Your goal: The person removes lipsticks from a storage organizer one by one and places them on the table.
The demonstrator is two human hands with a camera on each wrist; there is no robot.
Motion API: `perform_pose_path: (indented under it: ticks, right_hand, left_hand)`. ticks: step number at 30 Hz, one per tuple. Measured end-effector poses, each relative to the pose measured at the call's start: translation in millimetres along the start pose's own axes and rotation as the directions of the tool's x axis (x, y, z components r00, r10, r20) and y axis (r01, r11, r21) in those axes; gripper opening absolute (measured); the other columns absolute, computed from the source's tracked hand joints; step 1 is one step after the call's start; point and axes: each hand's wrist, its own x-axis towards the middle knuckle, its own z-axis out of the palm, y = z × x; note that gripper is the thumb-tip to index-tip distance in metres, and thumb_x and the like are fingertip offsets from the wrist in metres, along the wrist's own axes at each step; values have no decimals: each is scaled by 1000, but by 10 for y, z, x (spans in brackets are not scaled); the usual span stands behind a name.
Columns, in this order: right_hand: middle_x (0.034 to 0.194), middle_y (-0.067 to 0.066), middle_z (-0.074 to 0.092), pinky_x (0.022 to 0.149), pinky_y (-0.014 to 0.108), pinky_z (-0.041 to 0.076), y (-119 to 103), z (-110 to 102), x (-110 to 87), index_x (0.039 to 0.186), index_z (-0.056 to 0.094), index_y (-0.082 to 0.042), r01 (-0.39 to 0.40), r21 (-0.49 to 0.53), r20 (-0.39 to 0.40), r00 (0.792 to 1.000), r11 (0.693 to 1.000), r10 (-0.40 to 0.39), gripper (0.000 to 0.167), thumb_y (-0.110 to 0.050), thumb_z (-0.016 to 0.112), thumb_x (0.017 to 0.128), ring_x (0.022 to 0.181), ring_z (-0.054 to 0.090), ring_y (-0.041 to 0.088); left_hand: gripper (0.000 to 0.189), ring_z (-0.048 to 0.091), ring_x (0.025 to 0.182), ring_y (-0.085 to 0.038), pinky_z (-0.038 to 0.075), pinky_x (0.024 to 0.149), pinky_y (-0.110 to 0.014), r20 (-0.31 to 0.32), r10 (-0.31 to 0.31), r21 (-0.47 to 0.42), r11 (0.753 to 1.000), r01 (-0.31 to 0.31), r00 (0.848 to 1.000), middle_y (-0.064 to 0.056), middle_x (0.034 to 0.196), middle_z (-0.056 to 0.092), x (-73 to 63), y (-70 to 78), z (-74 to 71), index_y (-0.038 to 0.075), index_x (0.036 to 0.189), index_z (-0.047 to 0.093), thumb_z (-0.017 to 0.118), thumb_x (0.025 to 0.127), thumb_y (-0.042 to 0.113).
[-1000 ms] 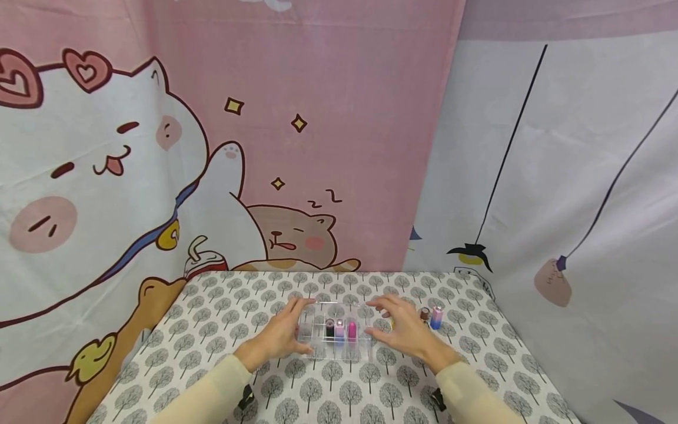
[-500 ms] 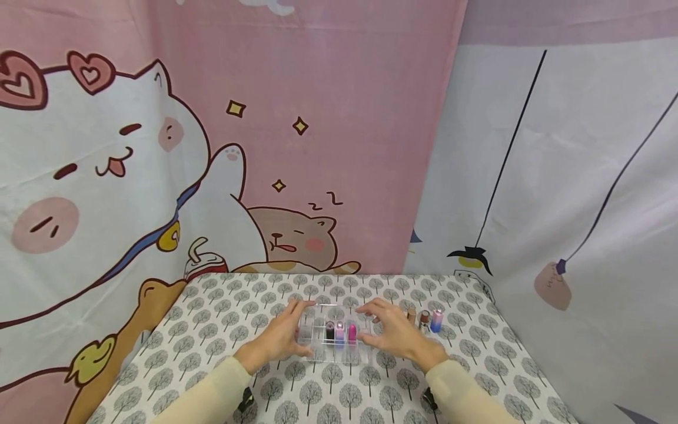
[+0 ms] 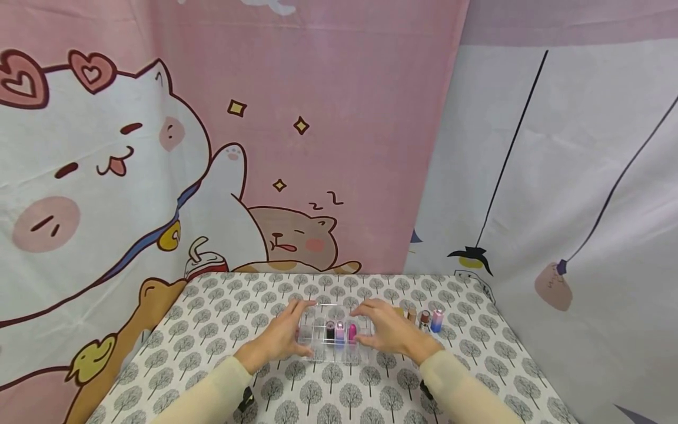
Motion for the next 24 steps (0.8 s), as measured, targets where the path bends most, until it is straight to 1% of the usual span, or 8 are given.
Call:
perform_pose_path:
  ticks: [5, 8, 12, 15, 19, 24]
  right_hand:
    - [145, 6, 79, 117, 56, 65, -29, -44, 67, 144, 78, -16, 12, -23, 72, 997, 1000, -10, 52, -31, 95, 97, 136, 75, 32]
    - [145, 4, 79, 117, 53, 65, -57, -61, 104, 144, 79, -17, 12, -29, 112, 994, 1000, -9, 50, -31, 94, 99, 138, 74, 31]
    - [143, 2, 80, 116, 51, 66, -71, -59, 139, 143, 79, -16, 24, -32, 141, 990, 999, -19, 48, -29, 94, 99, 138, 74, 30]
    - [140, 2, 82, 113, 49, 68, -54, -32, 161, 140, 81, -14, 58, -24, 148, 987, 998, -54, 46, -25, 95, 98, 133, 77, 29]
    - [134, 3, 84, 108, 42, 70, -20, 9, 196, 136, 82, -11, 98, 4, 162, 982, 995, -97, 42, -19, 95, 97, 124, 81, 26]
    - [131, 2, 85, 104, 36, 71, 8, 22, 242, 135, 83, -12, 100, 25, 193, 976, 995, -103, 40, -19, 95, 97, 117, 82, 19]
  left_hand:
    - [124, 57, 84, -2, 59, 71, -23, -6, 12, -1, 1000, -12, 1000, -11, 152, 54, 3, 1, -22, 21, 178, 39, 111, 76, 22]
    - [125, 57, 83, -3, 59, 70, -24, -11, 18, 0, 1000, -18, 1000, -12, 151, 54, 2, 2, -31, 20, 177, 40, 112, 75, 21]
    - [125, 57, 84, -2, 60, 72, -23, -3, 7, 0, 1000, -7, 1000, -11, 151, 54, 0, 4, -28, 21, 178, 39, 111, 76, 22]
    - [125, 57, 85, -2, 60, 73, -23, 2, 1, -2, 1000, -1, 1000, -10, 151, 54, -1, 4, -16, 22, 178, 39, 111, 77, 23]
    - [124, 57, 85, -2, 60, 74, -23, 4, 2, -4, 1000, -2, 1000, -9, 150, 54, -3, 2, -1, 22, 178, 39, 111, 77, 23]
    - [123, 57, 84, -1, 60, 73, -23, 0, 7, 1, 1000, -7, 1000, -9, 149, 55, 1, -1, -2, 21, 178, 40, 111, 77, 24]
